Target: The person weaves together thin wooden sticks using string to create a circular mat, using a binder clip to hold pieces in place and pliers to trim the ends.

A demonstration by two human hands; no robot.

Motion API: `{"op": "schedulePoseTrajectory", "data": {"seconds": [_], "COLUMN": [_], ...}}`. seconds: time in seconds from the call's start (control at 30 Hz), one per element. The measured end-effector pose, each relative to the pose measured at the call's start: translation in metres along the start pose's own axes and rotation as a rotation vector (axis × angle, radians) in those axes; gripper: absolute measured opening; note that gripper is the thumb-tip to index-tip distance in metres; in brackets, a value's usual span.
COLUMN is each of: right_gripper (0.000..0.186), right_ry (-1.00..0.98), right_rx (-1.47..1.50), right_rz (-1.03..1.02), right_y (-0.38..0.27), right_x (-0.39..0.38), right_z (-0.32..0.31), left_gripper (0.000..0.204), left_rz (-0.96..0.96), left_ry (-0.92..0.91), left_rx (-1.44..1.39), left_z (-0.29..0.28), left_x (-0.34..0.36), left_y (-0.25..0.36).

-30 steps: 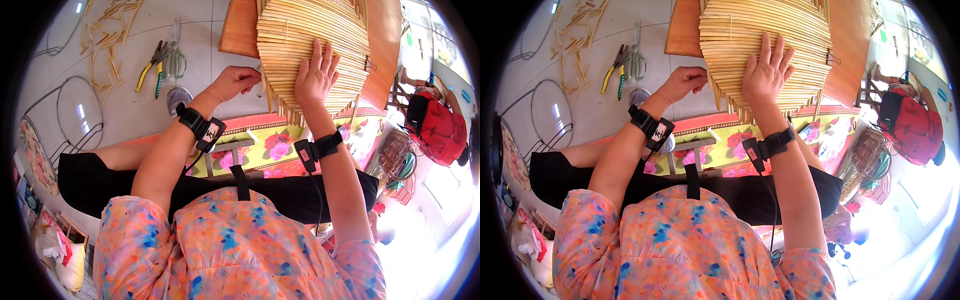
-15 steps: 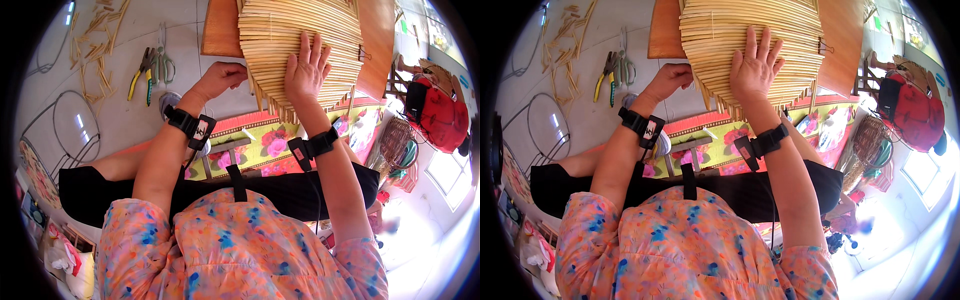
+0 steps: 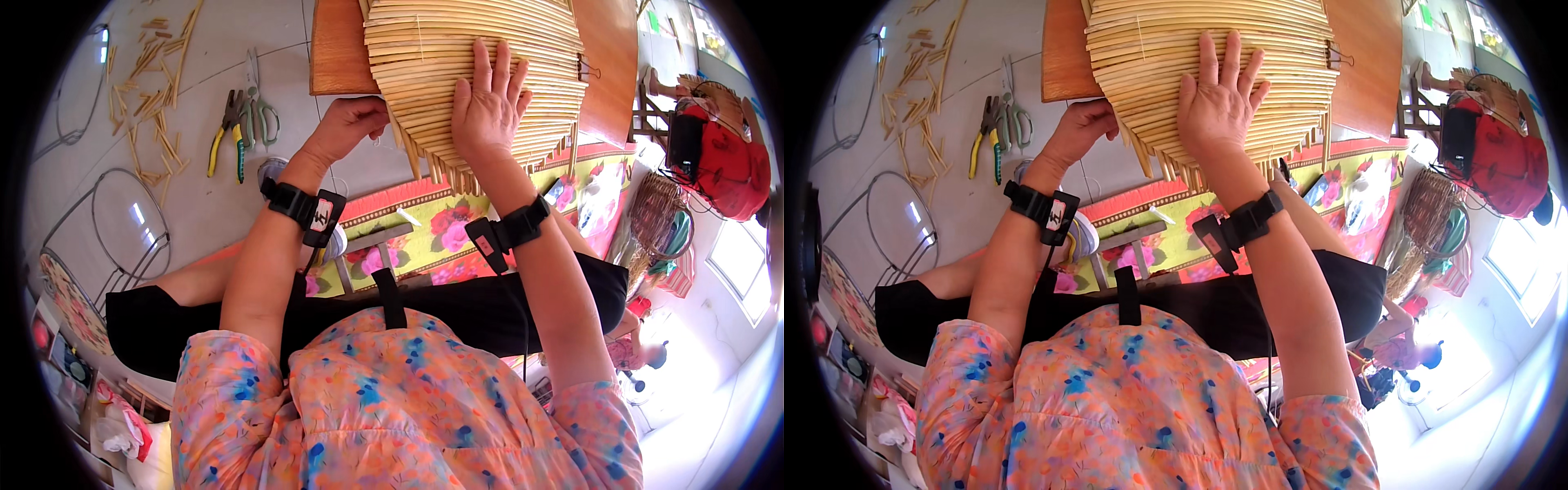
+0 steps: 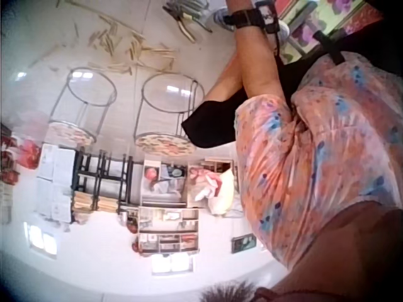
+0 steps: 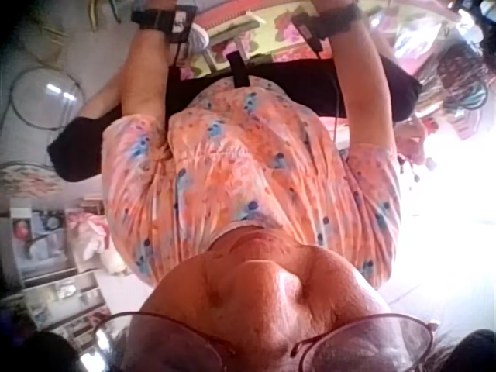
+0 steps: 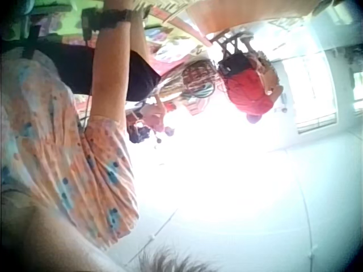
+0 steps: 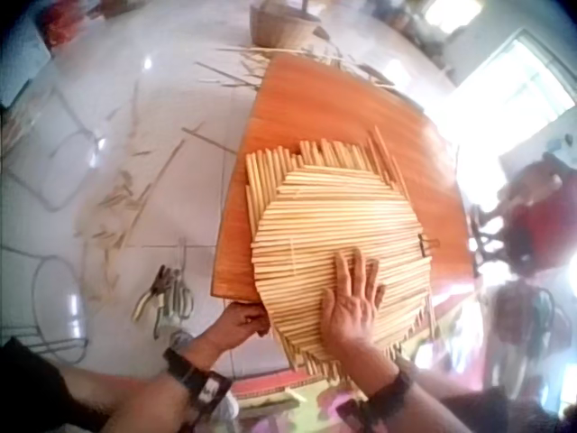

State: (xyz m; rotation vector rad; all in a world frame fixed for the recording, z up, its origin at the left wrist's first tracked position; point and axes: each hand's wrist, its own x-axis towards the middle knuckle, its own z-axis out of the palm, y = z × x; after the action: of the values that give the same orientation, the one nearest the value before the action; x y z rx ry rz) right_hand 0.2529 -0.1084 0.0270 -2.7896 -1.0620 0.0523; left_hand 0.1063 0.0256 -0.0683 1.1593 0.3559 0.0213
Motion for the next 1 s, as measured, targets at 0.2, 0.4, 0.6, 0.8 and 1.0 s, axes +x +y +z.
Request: {"op": "schedulePoseTrajectory", "data": {"seconds": [0.2,0.4,0.6,0.8,1.0], "right_gripper": [0.055,0.055,0.055,0.055,0.056], "right_ry": [-0.006,-0.007,-0.001,-0.013,-0.007], "right_rx": [0.008,0.001,0.003,0.000,0.000], "right_rz": [-0.006,-0.007,-0.008,0.000,-0.006], "right_y": [-0.001,0.000,0.000,0.000,-0.001], "right_x": [0.001,0.000,0.001,0.001,0.001], "right_z": [0.000,0.001,0.002,0.001,0.001], "left_gripper": [0.011,0.012,0.015,0.017,0.017], "left_rz": [-0.055,-0.056,-0.068,-0.068,-0.043], "left_ry": [0.017,0.017,0.012,0.011,-0.002], "left_rx": [-0.021,-0.077,-0.082,-0.132,-0.116], "left_z": [0.005,0.009,0.013,0.017,0.015], "left_x": [0.000,0.000,0.000,0.000,0.002], "left_y": [-0.008,-0.006,-0.006,-0.004,-0.005]}}
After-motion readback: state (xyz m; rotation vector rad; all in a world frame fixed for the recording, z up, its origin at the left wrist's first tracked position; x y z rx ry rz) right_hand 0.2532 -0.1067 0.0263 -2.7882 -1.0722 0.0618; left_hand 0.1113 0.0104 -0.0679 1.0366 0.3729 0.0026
